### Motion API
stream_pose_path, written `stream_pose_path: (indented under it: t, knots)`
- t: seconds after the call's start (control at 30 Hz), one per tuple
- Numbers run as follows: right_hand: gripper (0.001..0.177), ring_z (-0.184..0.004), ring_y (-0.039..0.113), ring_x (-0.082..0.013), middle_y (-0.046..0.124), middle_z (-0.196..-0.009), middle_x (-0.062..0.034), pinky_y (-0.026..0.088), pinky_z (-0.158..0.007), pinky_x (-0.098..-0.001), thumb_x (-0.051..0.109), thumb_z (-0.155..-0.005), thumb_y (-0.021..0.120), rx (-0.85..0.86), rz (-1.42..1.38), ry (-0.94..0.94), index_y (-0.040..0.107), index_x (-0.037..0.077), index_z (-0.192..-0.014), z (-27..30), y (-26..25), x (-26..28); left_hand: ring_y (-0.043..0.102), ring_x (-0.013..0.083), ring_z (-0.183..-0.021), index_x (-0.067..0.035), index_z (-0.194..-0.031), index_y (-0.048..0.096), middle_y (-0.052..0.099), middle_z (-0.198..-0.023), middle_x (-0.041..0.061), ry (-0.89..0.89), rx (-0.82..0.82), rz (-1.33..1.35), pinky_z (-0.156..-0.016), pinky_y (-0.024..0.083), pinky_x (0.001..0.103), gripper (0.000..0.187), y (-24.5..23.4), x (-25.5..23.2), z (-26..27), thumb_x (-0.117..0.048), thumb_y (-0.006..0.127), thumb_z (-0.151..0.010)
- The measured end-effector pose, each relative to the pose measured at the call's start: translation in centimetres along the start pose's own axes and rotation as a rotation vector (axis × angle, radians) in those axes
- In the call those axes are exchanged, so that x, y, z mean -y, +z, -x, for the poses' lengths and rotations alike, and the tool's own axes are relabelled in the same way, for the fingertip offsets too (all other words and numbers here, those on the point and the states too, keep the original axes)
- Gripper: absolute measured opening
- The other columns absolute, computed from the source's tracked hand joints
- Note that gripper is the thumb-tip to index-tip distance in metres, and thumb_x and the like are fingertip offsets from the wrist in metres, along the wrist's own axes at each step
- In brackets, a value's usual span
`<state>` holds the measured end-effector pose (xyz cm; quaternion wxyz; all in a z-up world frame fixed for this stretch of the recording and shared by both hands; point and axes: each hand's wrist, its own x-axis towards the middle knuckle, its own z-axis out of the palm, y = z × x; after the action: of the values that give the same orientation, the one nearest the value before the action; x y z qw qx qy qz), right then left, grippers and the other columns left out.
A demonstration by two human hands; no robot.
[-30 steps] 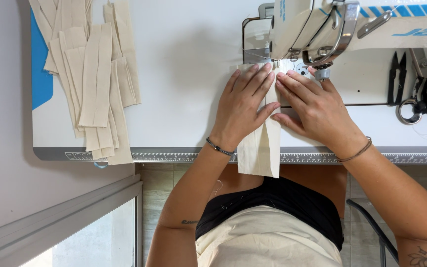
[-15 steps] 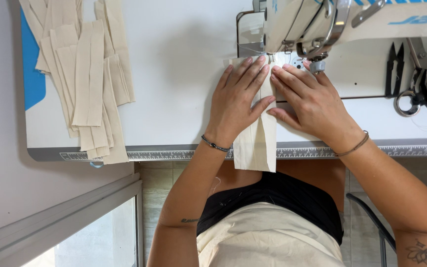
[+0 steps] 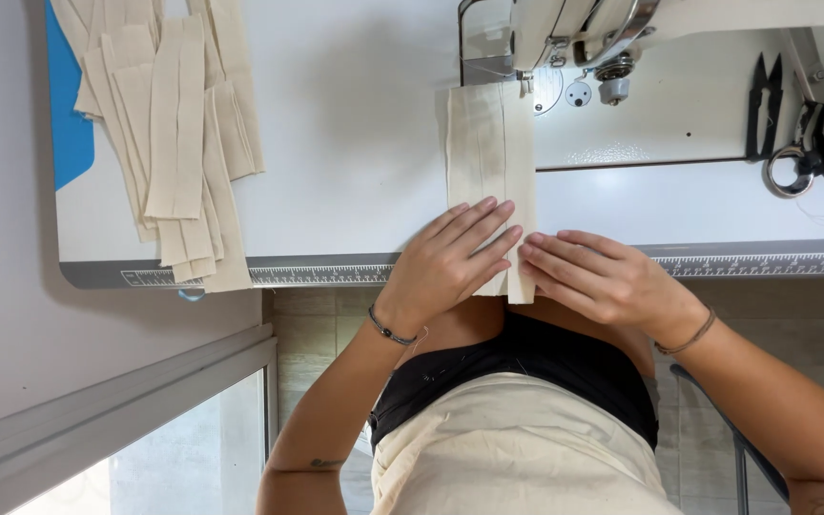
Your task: Folding fabric strips and trimming threads with snips at a sewing station
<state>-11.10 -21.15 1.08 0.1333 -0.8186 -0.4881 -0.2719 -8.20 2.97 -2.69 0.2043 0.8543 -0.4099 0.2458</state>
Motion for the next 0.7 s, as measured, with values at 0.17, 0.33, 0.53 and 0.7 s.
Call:
stream_pose_path:
  t: [0.17,0.33,0.53,0.7]
  knots:
    - [0.009,-0.094,0.078,-0.0289,0.079,-0.097,-0.0145,0.062,-0.085,-0.0410,0.010,-0.094,0.072,-0.244,0.029,-0.116,0.077,0.007,-0.088,0.1,1.6,1.2,0.065,0.0251,-0.127,-0.019,-0.130,0.069,0.066,-0.139,0.007,0.045,-0.064,0.050,-0.108,0.051,0.040,0.032,0.1,0.3,0.6,-0.037,0.056,-0.107]
    - [0.012,-0.093,0.079,-0.0271,0.080,-0.097,-0.0148,0.062,-0.083,-0.0391,0.009,-0.095,0.069,-0.270,0.023,-0.117,0.078,0.006,-0.086,-0.4,1.0,1.2,0.068,0.0268,-0.117,-0.015,-0.122,0.072,0.070,-0.126,0.008,-0.015,-0.025,0.069,-0.099,0.055,0.040,0.030,0.3,1.2,-0.2,-0.035,0.057,-0.106]
    - [0.018,-0.094,0.078,-0.0278,0.080,-0.100,-0.0173,0.060,-0.084,-0.0387,0.003,-0.098,0.061,-0.277,-0.030,-0.099,0.076,0.003,-0.088,-0.7,0.7,1.4,0.069,0.0308,-0.113,-0.010,-0.118,0.075,0.071,-0.124,0.013,-0.111,-0.022,-0.106,-0.092,0.057,0.042,0.029,-0.1,3.2,-0.7,-0.031,0.068,-0.101]
    - [0.018,-0.095,0.078,-0.0289,0.080,-0.100,-0.0190,0.060,-0.086,-0.0393,0.002,-0.099,0.061,-0.273,-0.052,-0.115,0.076,0.001,-0.089,-0.1,1.2,1.4,0.067,0.0291,-0.123,-0.013,-0.124,0.074,0.068,-0.136,0.010,-0.074,-0.024,-0.121,-0.103,0.055,0.042,0.032,-2.8,2.6,2.8,-0.036,0.060,-0.106]
